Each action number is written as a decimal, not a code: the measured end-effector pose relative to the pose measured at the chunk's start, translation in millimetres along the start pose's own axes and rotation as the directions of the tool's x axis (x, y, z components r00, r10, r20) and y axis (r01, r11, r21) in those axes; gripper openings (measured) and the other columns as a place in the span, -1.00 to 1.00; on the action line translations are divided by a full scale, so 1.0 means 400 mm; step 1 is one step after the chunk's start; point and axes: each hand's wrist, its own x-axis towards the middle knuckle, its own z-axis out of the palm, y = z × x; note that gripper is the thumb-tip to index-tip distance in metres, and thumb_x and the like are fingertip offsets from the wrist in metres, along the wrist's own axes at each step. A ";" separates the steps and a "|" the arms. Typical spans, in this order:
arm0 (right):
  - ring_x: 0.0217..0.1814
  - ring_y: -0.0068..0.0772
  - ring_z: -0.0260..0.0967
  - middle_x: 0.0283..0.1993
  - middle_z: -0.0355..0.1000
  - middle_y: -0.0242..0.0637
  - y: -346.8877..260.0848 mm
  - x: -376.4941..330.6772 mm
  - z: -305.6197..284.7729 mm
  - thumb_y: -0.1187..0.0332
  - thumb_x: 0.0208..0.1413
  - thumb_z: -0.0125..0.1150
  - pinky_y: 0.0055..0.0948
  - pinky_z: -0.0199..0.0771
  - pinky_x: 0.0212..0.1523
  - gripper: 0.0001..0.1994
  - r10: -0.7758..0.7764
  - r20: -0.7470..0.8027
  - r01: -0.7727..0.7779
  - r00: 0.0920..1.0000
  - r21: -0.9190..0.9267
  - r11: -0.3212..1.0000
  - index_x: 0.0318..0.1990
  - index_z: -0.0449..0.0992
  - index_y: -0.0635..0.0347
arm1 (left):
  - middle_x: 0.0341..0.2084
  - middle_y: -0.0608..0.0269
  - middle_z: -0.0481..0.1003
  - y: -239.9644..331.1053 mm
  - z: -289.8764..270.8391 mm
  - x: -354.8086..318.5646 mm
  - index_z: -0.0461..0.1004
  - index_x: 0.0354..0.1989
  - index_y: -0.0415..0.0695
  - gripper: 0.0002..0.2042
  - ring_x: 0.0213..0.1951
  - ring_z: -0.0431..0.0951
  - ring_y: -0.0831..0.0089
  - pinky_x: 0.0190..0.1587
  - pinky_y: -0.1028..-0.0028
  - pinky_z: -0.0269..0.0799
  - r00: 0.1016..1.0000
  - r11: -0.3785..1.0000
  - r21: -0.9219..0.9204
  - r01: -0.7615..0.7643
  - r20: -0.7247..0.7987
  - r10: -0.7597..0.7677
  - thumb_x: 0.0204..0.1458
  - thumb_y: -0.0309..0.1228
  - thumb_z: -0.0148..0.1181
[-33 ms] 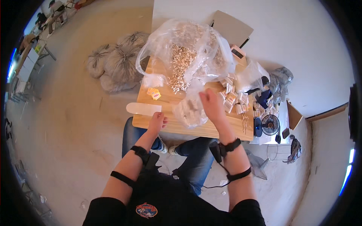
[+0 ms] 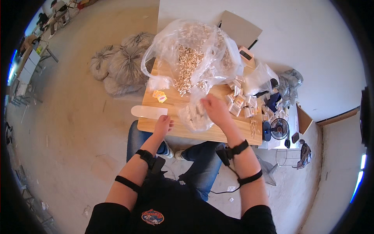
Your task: Counting and packaging cotton swabs into small plastic bags.
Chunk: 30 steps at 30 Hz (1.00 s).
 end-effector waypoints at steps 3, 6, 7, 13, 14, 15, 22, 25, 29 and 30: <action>-0.42 0.15 0.36 -0.51 0.40 0.05 -0.043 0.017 -0.031 0.16 0.17 0.08 -0.03 0.31 -0.39 -0.68 -0.039 0.046 0.044 0.998 -0.116 0.992 -0.43 0.38 0.27 | -0.32 0.26 0.48 0.022 0.016 0.001 0.29 -0.13 -0.09 -0.75 -0.31 0.51 0.44 -0.29 0.40 0.42 1.000 1.000 -0.017 -0.013 0.016 0.013 0.23 -0.17 -0.05; -0.35 0.17 0.40 -0.47 0.42 0.06 -0.088 0.014 -0.048 0.17 0.17 0.07 0.00 0.33 -0.36 -0.70 0.042 -0.054 -0.041 0.998 0.028 0.999 -0.42 0.37 0.25 | -0.31 0.27 0.48 0.022 0.015 -0.007 0.30 -0.12 -0.08 -0.74 -0.30 0.50 0.45 -0.28 0.41 0.42 1.000 0.999 -0.031 -0.015 0.027 0.016 0.24 -0.16 -0.07; -0.35 0.17 0.40 -0.47 0.42 0.06 -0.082 0.013 -0.035 0.17 0.17 0.07 0.00 0.33 -0.36 -0.70 0.044 -0.050 -0.042 0.998 0.025 0.999 -0.42 0.37 0.25 | -0.30 0.27 0.48 0.020 0.023 -0.008 0.30 -0.11 -0.08 -0.74 -0.29 0.50 0.45 -0.27 0.41 0.42 0.999 0.999 -0.037 -0.028 0.023 0.029 0.24 -0.15 -0.07; -0.33 0.15 0.42 -0.45 0.45 0.03 -0.062 0.035 -0.049 0.16 0.15 0.11 -0.03 0.37 -0.34 -0.73 0.091 -0.118 -0.103 0.989 -0.105 0.989 -0.37 0.44 0.21 | -0.30 0.25 0.47 0.018 0.033 0.000 0.29 -0.08 -0.08 -0.69 -0.30 0.51 0.44 -0.28 0.41 0.44 0.998 0.997 -0.053 -0.050 0.046 0.052 0.23 -0.10 -0.08; -0.33 0.15 0.42 -0.45 0.45 0.03 -0.065 0.032 -0.044 0.16 0.15 0.11 -0.03 0.37 -0.34 -0.73 0.092 -0.120 -0.105 0.989 -0.106 0.989 -0.37 0.44 0.21 | -0.32 0.23 0.47 0.026 0.032 0.004 0.28 -0.09 -0.09 -0.68 -0.33 0.51 0.44 -0.33 0.43 0.44 0.995 0.996 -0.048 -0.074 0.062 0.077 0.22 -0.10 -0.07; -0.34 0.14 0.42 -0.45 0.45 0.03 -0.071 0.022 -0.034 0.16 0.15 0.10 -0.03 0.37 -0.35 -0.73 0.064 -0.086 -0.072 0.994 -0.095 0.993 -0.38 0.44 0.22 | -0.32 0.23 0.47 0.027 0.032 0.000 0.28 -0.09 -0.09 -0.68 -0.33 0.51 0.44 -0.33 0.43 0.44 0.995 0.996 -0.047 -0.075 0.064 0.078 0.22 -0.10 -0.07; -0.37 0.11 0.39 -0.48 0.41 0.03 -0.095 -0.002 0.019 0.24 0.15 0.12 -0.11 0.33 -0.37 -0.75 -0.104 0.098 0.108 0.990 -0.046 0.993 -0.40 0.39 0.27 | -0.22 0.16 0.43 0.040 0.035 -0.032 0.21 -0.01 -0.09 -0.56 -0.26 0.52 0.29 -0.25 0.23 0.47 0.992 0.992 -0.095 0.080 0.109 -0.069 0.20 0.04 -0.11; -0.38 0.03 0.40 -0.47 0.40 0.05 -0.131 0.014 -0.012 0.25 0.14 0.14 -0.18 0.33 -0.38 -0.75 0.201 0.031 -0.203 0.979 0.101 0.974 -0.40 0.38 0.29 | -0.21 0.17 0.41 0.041 0.020 -0.032 0.21 0.01 -0.08 -0.53 -0.23 0.50 0.30 -0.23 0.20 0.46 0.995 0.989 -0.118 0.084 0.070 -0.076 0.20 0.07 -0.11; -0.51 -0.08 0.37 -0.51 0.39 0.01 -0.030 0.013 0.065 0.27 0.13 0.17 -0.22 0.32 -0.46 -0.75 -0.052 0.062 0.050 0.997 0.034 0.998 -0.41 0.38 0.29 | -0.07 0.14 0.37 0.002 0.009 -0.006 0.16 0.15 -0.07 -0.50 -0.05 0.45 0.27 -0.09 0.13 0.42 0.999 1.000 -0.013 -0.015 0.039 0.015 0.22 0.05 -0.14; -0.55 -0.22 0.34 -0.54 0.38 -0.09 -0.009 0.011 0.080 0.27 0.13 0.18 -0.29 0.29 -0.50 -0.75 -0.018 0.010 0.017 1.000 0.130 0.991 -0.40 0.39 0.28 | -0.07 0.14 0.37 0.001 0.016 0.003 0.16 0.15 -0.07 -0.50 -0.05 0.45 0.27 -0.09 0.13 0.42 0.999 1.000 -0.014 -0.017 0.041 0.017 0.22 0.05 -0.14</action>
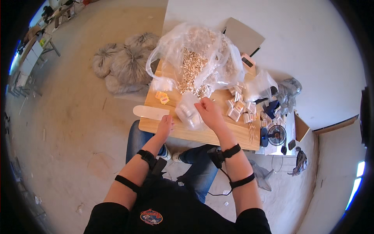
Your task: Counting and packaging cotton swabs into small plastic bags.
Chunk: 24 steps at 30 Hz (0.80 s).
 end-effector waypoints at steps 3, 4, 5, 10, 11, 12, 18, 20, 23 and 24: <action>-0.58 -0.49 0.29 -0.59 0.34 -0.32 0.021 0.000 0.008 0.28 0.17 0.16 -0.45 0.24 -0.55 -0.79 0.220 0.005 -0.212 0.975 0.297 0.931 -0.37 0.40 0.25 | -0.07 0.20 0.38 -0.035 -0.005 0.031 0.25 0.08 -0.09 -0.56 -0.09 0.45 0.38 -0.06 0.25 0.41 0.995 0.994 0.065 -0.084 -0.044 0.087 0.24 -0.01 -0.15; -0.57 -0.62 0.26 -0.60 0.31 -0.46 0.014 0.001 0.013 0.30 0.21 0.12 -0.55 0.22 -0.56 -0.82 0.385 0.099 -0.384 0.918 0.468 0.796 -0.35 0.41 0.22 | -0.02 0.20 0.36 -0.055 -0.024 0.048 0.25 0.12 -0.11 -0.56 -0.02 0.42 0.39 -0.01 0.29 0.38 0.983 0.980 0.098 -0.173 -0.044 0.178 0.26 -0.04 -0.16; -0.57 -0.62 0.26 -0.60 0.31 -0.46 0.025 -0.001 0.014 0.30 0.21 0.12 -0.55 0.22 -0.56 -0.82 0.390 0.098 -0.389 0.915 0.469 0.793 -0.35 0.41 0.22 | 0.03 0.20 0.35 -0.046 -0.022 0.049 0.26 0.15 -0.12 -0.56 0.05 0.39 0.40 0.05 0.33 0.35 0.964 0.957 0.132 -0.258 -0.022 0.264 0.27 -0.07 -0.17; -0.36 -0.64 0.33 -0.41 0.39 -0.43 0.151 -0.019 0.039 0.18 0.30 -0.02 -0.62 0.36 -0.34 -0.71 0.392 -0.102 -0.179 0.914 0.766 0.618 -0.14 0.44 0.26 | 0.17 0.05 0.30 -0.040 0.031 0.046 0.20 0.25 -0.22 -0.51 0.23 0.24 0.30 0.27 0.41 0.09 0.897 0.886 0.143 -0.442 0.050 0.439 0.29 -0.13 -0.22; -0.36 -0.64 0.33 -0.41 0.39 -0.43 0.202 -0.032 0.050 0.18 0.30 -0.02 -0.62 0.36 -0.34 -0.71 0.404 -0.118 -0.176 0.907 0.765 0.620 -0.14 0.44 0.26 | 0.20 0.04 0.27 -0.046 0.047 0.058 0.19 0.26 -0.22 -0.50 0.26 0.21 0.29 0.28 0.39 0.07 0.848 0.827 0.190 -0.529 0.163 0.504 0.29 -0.13 -0.23; -0.17 -0.53 0.35 -0.21 0.41 -0.32 0.265 -0.050 0.060 0.11 0.32 -0.08 -0.52 0.37 -0.15 -0.62 0.420 -0.148 -0.207 0.895 0.696 0.687 0.00 0.39 0.28 | 0.20 0.04 0.27 -0.032 0.081 0.059 0.19 0.26 -0.22 -0.50 0.26 0.21 0.29 0.28 0.39 0.07 0.845 0.827 0.187 -0.530 0.191 0.499 0.29 -0.13 -0.23; 0.41 -0.27 -0.01 0.34 0.12 -0.08 0.313 -0.113 0.214 -0.07 0.34 -0.35 -0.32 -0.06 0.38 -0.36 0.342 0.005 -0.281 0.940 0.586 0.760 0.33 0.08 0.32 | 0.28 0.18 0.15 -0.003 0.104 0.071 0.01 0.35 -0.18 -0.41 0.28 0.16 0.33 0.29 0.36 0.10 0.920 0.910 -0.263 -0.321 0.140 0.366 0.24 -0.11 -0.08; 0.46 -0.25 -0.14 0.39 0.02 -0.08 0.310 -0.132 0.245 -0.11 0.33 -0.43 -0.35 -0.19 0.41 -0.32 0.326 0.024 -0.271 0.945 0.616 0.739 0.36 -0.01 0.30 | 0.28 0.05 0.15 -0.004 0.132 0.071 0.07 0.33 -0.17 -0.41 0.28 0.14 0.27 0.31 0.31 0.02 0.917 0.928 -0.148 -0.341 0.164 0.363 0.27 -0.01 -0.24; 0.51 -0.23 -0.26 0.44 -0.07 -0.08 0.287 -0.111 0.284 -0.15 0.32 -0.50 -0.38 -0.32 0.44 -0.28 0.257 0.072 -0.238 0.964 0.663 0.710 0.39 -0.10 0.29 | 0.22 0.13 0.23 -0.073 0.022 0.149 0.05 0.33 -0.18 -0.40 0.23 0.24 0.31 0.25 0.35 0.16 0.927 0.814 0.452 -0.364 0.262 0.269 0.19 -0.16 0.02; 0.52 -0.22 -0.29 0.45 -0.09 -0.10 0.326 -0.114 0.271 -0.14 0.33 -0.52 -0.38 -0.33 0.45 -0.29 0.271 0.125 -0.270 0.954 0.747 0.608 0.40 -0.11 0.27 | 0.22 0.13 0.23 -0.069 0.040 0.158 0.05 0.33 -0.18 -0.40 0.23 0.24 0.31 0.25 0.35 0.16 0.925 0.813 0.453 -0.365 0.276 0.262 0.19 -0.16 0.02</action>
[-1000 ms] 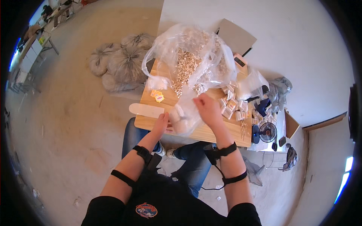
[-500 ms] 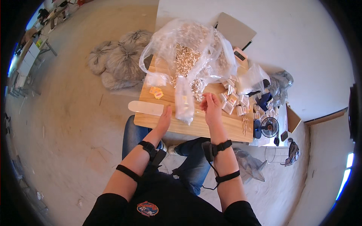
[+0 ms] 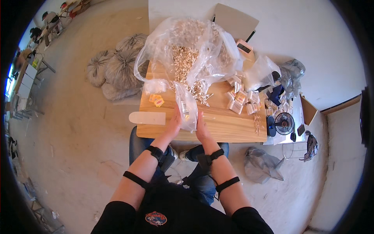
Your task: Counting and packaging cotton swabs into small plastic bags.
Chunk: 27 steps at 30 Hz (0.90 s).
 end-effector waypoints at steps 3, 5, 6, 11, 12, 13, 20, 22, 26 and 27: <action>0.52 -0.22 -0.29 0.45 -0.09 -0.12 -0.002 0.013 -0.035 -0.12 0.33 -0.53 -0.38 -0.33 0.45 -0.32 0.072 -0.070 -0.058 0.995 0.189 0.980 0.40 -0.10 0.22 | 0.24 0.09 0.19 0.007 0.014 0.030 0.04 0.33 -0.18 -0.41 0.25 0.19 0.27 0.27 0.34 0.12 0.997 0.997 0.004 -0.071 0.002 0.071 0.20 -0.14 -0.02; 0.51 -0.22 -0.26 0.44 -0.06 -0.13 -0.049 0.018 0.002 -0.11 0.34 -0.53 -0.38 -0.32 0.45 -0.33 0.103 -0.141 -0.065 0.985 0.255 0.965 0.41 -0.08 0.20 | 0.25 0.06 0.16 -0.004 -0.009 0.034 0.04 0.33 -0.18 -0.41 0.27 0.17 0.25 0.28 0.32 0.09 0.993 0.994 0.014 -0.110 -0.029 0.110 0.21 -0.13 -0.05; 0.50 -0.23 -0.23 0.45 -0.07 -0.14 -0.077 0.021 0.044 -0.11 0.34 -0.51 -0.39 -0.32 0.45 -0.34 0.021 -0.063 -0.020 0.998 0.007 1.000 0.41 -0.09 0.17 | 0.26 0.05 0.14 -0.013 -0.036 0.030 0.04 0.34 -0.18 -0.41 0.27 0.15 0.24 0.29 0.32 0.08 0.990 0.991 0.025 -0.128 -0.058 0.129 0.22 -0.13 -0.06; 0.49 -0.24 -0.18 0.45 -0.09 -0.15 -0.114 0.014 0.083 -0.10 0.34 -0.42 -0.37 -0.29 0.44 -0.35 -0.082 -0.009 0.082 0.997 0.224 0.971 0.42 -0.15 0.11 | 0.30 -0.02 0.07 0.045 -0.006 0.068 0.03 0.34 -0.19 -0.42 0.31 0.08 0.18 0.32 0.29 0.01 0.962 0.965 0.015 -0.262 -0.069 0.262 0.24 -0.11 -0.13; 0.51 -0.27 -0.25 0.47 -0.17 -0.13 -0.116 0.009 0.077 -0.13 0.32 -0.39 -0.35 -0.29 0.44 -0.30 0.068 0.000 -0.063 0.998 0.368 0.928 0.42 -0.21 0.17 | 0.31 -0.04 0.05 0.063 -0.001 0.074 0.03 0.34 -0.19 -0.42 0.32 0.07 0.17 0.32 0.29 -0.01 0.956 0.959 0.015 -0.283 -0.073 0.284 0.24 -0.10 -0.14; 0.52 -0.29 -0.32 0.49 -0.25 -0.12 -0.109 -0.011 0.081 -0.16 0.30 -0.36 -0.32 -0.30 0.45 -0.24 0.223 0.042 -0.214 0.974 0.505 0.836 0.42 -0.27 0.23 | 0.32 -0.05 0.04 0.076 -0.006 0.075 0.02 0.35 -0.19 -0.42 0.33 0.05 0.16 0.33 0.28 -0.02 0.953 0.957 0.017 -0.290 -0.084 0.291 0.25 -0.10 -0.15; 0.41 -0.39 0.01 0.39 0.08 -0.32 -0.066 0.020 0.087 -0.09 0.31 -0.26 -0.35 0.04 0.35 -0.38 -0.014 -0.041 0.028 0.999 0.367 0.930 0.38 0.02 0.09 | 0.33 -0.07 0.01 0.075 -0.001 0.082 -0.02 0.36 -0.19 -0.41 0.35 0.00 0.12 0.35 0.28 -0.08 0.974 0.974 0.037 -0.222 -0.030 0.223 0.25 -0.11 -0.15; 0.39 -0.37 0.05 0.36 0.14 -0.32 -0.072 0.033 0.084 -0.08 0.31 -0.24 -0.34 0.01 0.36 -0.40 0.149 0.022 -0.130 0.989 0.632 0.764 0.35 0.09 0.10 | 0.34 -0.07 0.00 0.073 0.001 0.086 -0.04 0.36 -0.18 -0.40 0.36 -0.02 0.10 0.35 0.28 -0.09 0.983 0.982 0.042 -0.185 -0.006 0.186 0.25 -0.12 -0.15; 0.37 -0.36 0.06 0.35 0.15 -0.31 -0.034 0.008 0.073 -0.06 0.31 -0.22 -0.34 0.02 0.36 -0.41 0.113 0.013 -0.098 0.994 0.595 0.798 0.35 0.09 0.11 | 0.34 -0.08 -0.01 0.080 0.009 0.085 -0.07 0.38 -0.18 -0.39 0.37 -0.05 0.08 0.36 0.29 -0.13 0.993 0.993 0.047 -0.112 0.045 0.110 0.24 -0.13 -0.14; 0.39 -0.33 0.03 0.37 0.11 -0.29 -0.028 0.009 0.079 -0.07 0.31 -0.21 -0.34 0.00 0.36 -0.38 0.138 -0.007 -0.109 0.990 0.572 0.813 0.36 0.06 0.14 | 0.34 -0.08 -0.01 0.087 0.010 0.083 -0.07 0.38 -0.18 -0.39 0.37 -0.05 0.08 0.36 0.29 -0.13 0.993 0.992 0.048 -0.114 0.042 0.112 0.24 -0.13 -0.14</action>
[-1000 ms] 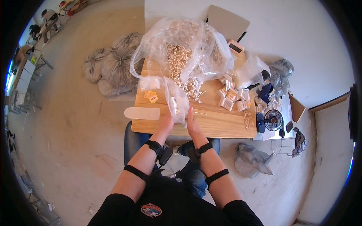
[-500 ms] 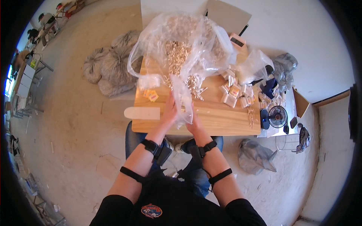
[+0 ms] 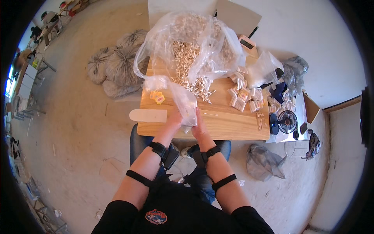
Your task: Counting and packaging cotton swabs into small plastic bags.
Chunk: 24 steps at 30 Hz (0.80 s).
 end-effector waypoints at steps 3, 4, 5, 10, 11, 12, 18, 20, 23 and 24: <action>0.40 -0.28 0.00 0.37 0.07 -0.23 -0.002 0.004 0.006 -0.07 0.30 -0.18 -0.32 -0.02 0.35 -0.36 -0.059 -0.088 0.046 0.994 -0.146 0.988 0.36 0.03 0.19 | 0.35 -0.08 -0.02 0.031 0.011 -0.005 -0.08 0.37 -0.22 -0.39 0.38 -0.07 0.05 0.38 0.28 -0.18 0.982 0.910 -0.395 -0.123 -0.180 0.054 0.23 -0.16 -0.11; 0.39 -0.27 0.00 0.37 0.07 -0.19 -0.007 0.004 0.009 -0.06 0.30 -0.17 -0.30 -0.02 0.35 -0.35 -0.131 -0.135 0.092 0.982 -0.264 0.960 0.36 0.03 0.23 | 0.34 -0.07 0.01 0.043 0.014 -0.007 -0.04 0.35 -0.22 -0.42 0.37 -0.04 0.06 0.38 0.26 -0.19 0.967 0.950 -0.284 -0.131 -0.247 0.059 0.24 -0.19 -0.12; 0.39 -0.27 0.00 0.37 0.07 -0.19 -0.027 0.002 0.001 -0.06 0.30 -0.17 -0.30 -0.02 0.35 -0.35 -0.134 -0.135 0.094 0.982 -0.266 0.959 0.36 0.03 0.23 | 0.33 -0.05 0.04 0.056 0.014 -0.010 0.00 0.33 -0.22 -0.45 0.36 -0.01 0.07 0.38 0.25 -0.20 0.947 0.977 -0.171 -0.131 -0.312 0.072 0.25 -0.21 -0.14; 0.39 -0.15 0.03 0.37 0.05 -0.01 -0.166 -0.070 0.087 0.17 0.26 0.03 -0.26 0.00 0.36 -0.37 -0.338 0.000 0.290 0.941 -0.516 0.806 0.34 0.00 0.34 | 0.31 -0.07 0.08 0.113 0.019 -0.031 -0.01 0.33 -0.23 -0.46 0.35 0.01 0.04 0.38 0.22 -0.20 0.960 0.977 -0.118 -0.178 -0.238 0.146 0.25 -0.21 -0.16; 0.39 -0.15 0.03 0.37 0.05 -0.01 -0.182 -0.093 0.145 0.17 0.26 0.03 -0.26 0.00 0.36 -0.37 -0.328 0.007 0.284 0.945 -0.516 0.808 0.34 0.00 0.34 | 0.30 -0.08 0.08 0.120 0.008 -0.045 -0.03 0.34 -0.23 -0.45 0.35 0.01 0.02 0.37 0.20 -0.18 0.955 0.968 -0.077 -0.239 -0.200 0.220 0.25 -0.21 -0.17; 0.40 -0.13 0.02 0.37 0.04 0.03 -0.201 -0.114 0.205 0.24 0.21 0.09 -0.23 0.04 0.34 -0.36 -0.399 0.178 0.384 0.900 -0.757 0.529 0.34 0.00 0.34 | 0.30 -0.08 0.08 0.116 0.005 -0.048 -0.03 0.34 -0.23 -0.45 0.35 0.01 0.02 0.37 0.20 -0.18 0.953 0.968 -0.078 -0.238 -0.209 0.218 0.25 -0.21 -0.17; 0.08 0.04 0.36 0.03 0.36 0.08 -0.244 -0.073 0.245 0.40 0.03 0.21 -0.15 0.40 0.03 -0.39 -0.298 0.194 0.184 0.935 -0.981 -0.060 0.23 0.15 0.36 | 0.28 -0.06 0.14 0.077 0.000 -0.042 0.00 0.32 -0.27 -0.43 0.31 0.11 0.11 0.30 0.21 0.02 0.866 0.914 0.003 -0.405 -0.319 0.385 0.24 -0.17 -0.16; -0.04 -0.02 0.45 -0.13 0.47 0.03 -0.271 -0.059 0.198 0.46 0.04 0.16 -0.18 0.47 -0.07 -0.46 -0.175 0.113 0.105 0.978 -0.993 -0.051 0.20 0.19 0.35 | 0.25 0.03 0.19 0.110 -0.021 -0.071 0.07 0.32 -0.19 -0.45 0.26 0.19 0.18 0.26 0.31 0.09 0.941 0.982 -0.159 0.105 -0.304 -0.150 0.24 -0.13 -0.15; -0.26 -0.32 0.50 -0.25 0.48 -0.16 -0.281 -0.062 0.174 0.63 0.13 -0.05 -0.47 0.54 -0.27 -0.61 -0.176 0.020 0.144 0.984 -0.667 0.731 0.15 0.23 0.33 | 0.26 0.11 0.19 0.119 -0.060 -0.100 0.14 0.29 -0.15 -0.45 0.24 0.23 0.23 0.22 0.28 0.14 0.901 0.885 -0.357 0.298 -0.202 -0.385 0.25 -0.05 -0.18; -0.26 -0.32 0.50 -0.25 0.48 -0.16 -0.280 -0.065 0.160 0.63 0.13 -0.05 -0.47 0.54 -0.27 -0.61 -0.174 0.023 0.145 0.984 -0.667 0.731 0.15 0.23 0.33 | 0.26 0.11 0.19 0.113 -0.065 -0.114 0.14 0.29 -0.15 -0.45 0.24 0.23 0.23 0.22 0.28 0.14 0.900 0.885 -0.358 0.297 -0.205 -0.385 0.25 -0.05 -0.18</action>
